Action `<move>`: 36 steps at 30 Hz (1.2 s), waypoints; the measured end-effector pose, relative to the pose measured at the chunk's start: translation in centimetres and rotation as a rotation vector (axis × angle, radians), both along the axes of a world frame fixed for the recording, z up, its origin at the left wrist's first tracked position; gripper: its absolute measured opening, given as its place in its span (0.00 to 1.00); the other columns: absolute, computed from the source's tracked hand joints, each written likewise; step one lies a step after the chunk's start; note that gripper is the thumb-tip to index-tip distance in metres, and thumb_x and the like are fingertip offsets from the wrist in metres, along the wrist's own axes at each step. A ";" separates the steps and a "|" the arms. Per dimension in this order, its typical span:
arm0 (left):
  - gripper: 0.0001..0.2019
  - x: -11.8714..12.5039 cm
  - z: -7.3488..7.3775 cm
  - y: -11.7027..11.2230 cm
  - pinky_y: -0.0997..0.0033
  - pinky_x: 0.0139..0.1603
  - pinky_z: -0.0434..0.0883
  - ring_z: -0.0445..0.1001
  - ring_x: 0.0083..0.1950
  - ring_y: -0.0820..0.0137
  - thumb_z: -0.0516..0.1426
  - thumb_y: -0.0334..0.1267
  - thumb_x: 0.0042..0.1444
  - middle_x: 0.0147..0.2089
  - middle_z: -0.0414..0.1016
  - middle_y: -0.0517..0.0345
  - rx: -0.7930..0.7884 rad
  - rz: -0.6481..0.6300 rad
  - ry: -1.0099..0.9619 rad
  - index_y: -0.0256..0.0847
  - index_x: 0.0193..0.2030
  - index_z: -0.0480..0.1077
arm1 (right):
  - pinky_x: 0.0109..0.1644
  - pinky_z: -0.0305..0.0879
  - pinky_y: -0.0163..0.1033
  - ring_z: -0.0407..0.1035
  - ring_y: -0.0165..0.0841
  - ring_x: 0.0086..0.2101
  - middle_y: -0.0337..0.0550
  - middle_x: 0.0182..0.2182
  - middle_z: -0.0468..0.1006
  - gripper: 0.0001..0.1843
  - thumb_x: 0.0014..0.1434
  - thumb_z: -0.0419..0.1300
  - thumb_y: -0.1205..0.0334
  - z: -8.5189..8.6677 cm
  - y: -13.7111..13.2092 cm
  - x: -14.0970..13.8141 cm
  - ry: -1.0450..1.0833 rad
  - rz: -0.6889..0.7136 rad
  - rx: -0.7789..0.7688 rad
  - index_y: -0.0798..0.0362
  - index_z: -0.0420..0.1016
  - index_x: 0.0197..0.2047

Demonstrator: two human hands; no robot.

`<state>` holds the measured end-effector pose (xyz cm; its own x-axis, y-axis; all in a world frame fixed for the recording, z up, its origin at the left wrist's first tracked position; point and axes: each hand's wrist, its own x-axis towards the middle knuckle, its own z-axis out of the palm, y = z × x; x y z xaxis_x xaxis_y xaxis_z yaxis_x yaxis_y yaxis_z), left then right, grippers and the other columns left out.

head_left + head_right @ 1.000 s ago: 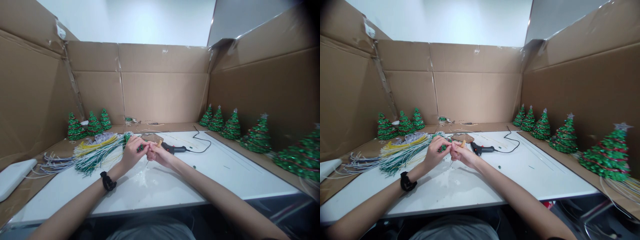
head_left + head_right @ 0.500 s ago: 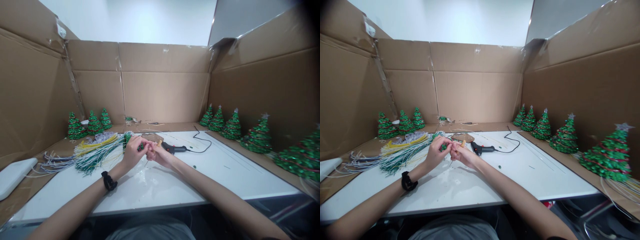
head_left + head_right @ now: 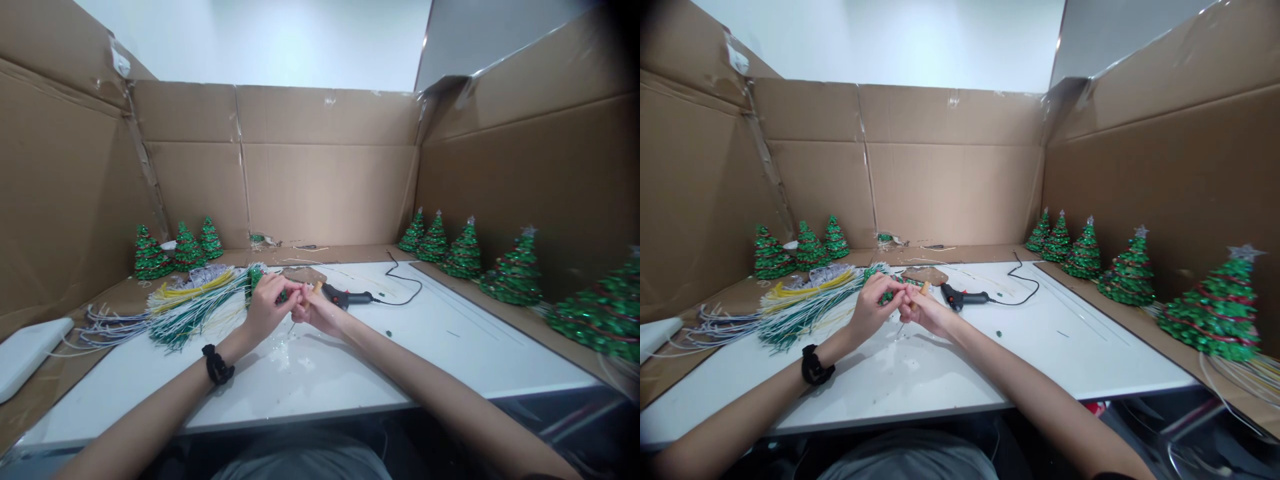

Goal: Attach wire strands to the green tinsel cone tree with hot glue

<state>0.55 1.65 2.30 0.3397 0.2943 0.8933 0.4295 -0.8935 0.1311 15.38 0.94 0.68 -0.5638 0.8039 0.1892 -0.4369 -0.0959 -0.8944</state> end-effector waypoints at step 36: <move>0.06 -0.4 0.2 0.1 0.64 0.35 0.64 0.65 0.33 0.66 0.53 0.31 0.54 0.25 0.70 0.58 0.009 0.087 -0.009 0.41 0.28 0.69 | 0.30 0.53 0.33 0.54 0.25 0.22 0.32 0.20 0.60 0.22 0.50 0.63 0.43 0.2 -0.3 0.0 0.003 0.022 0.044 0.53 0.62 0.28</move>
<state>0.15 1.80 2.51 0.3047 0.3142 0.8991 0.5044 -0.8540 0.1275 15.35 0.61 0.85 -0.5807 0.7821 0.2260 -0.4380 -0.0662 -0.8965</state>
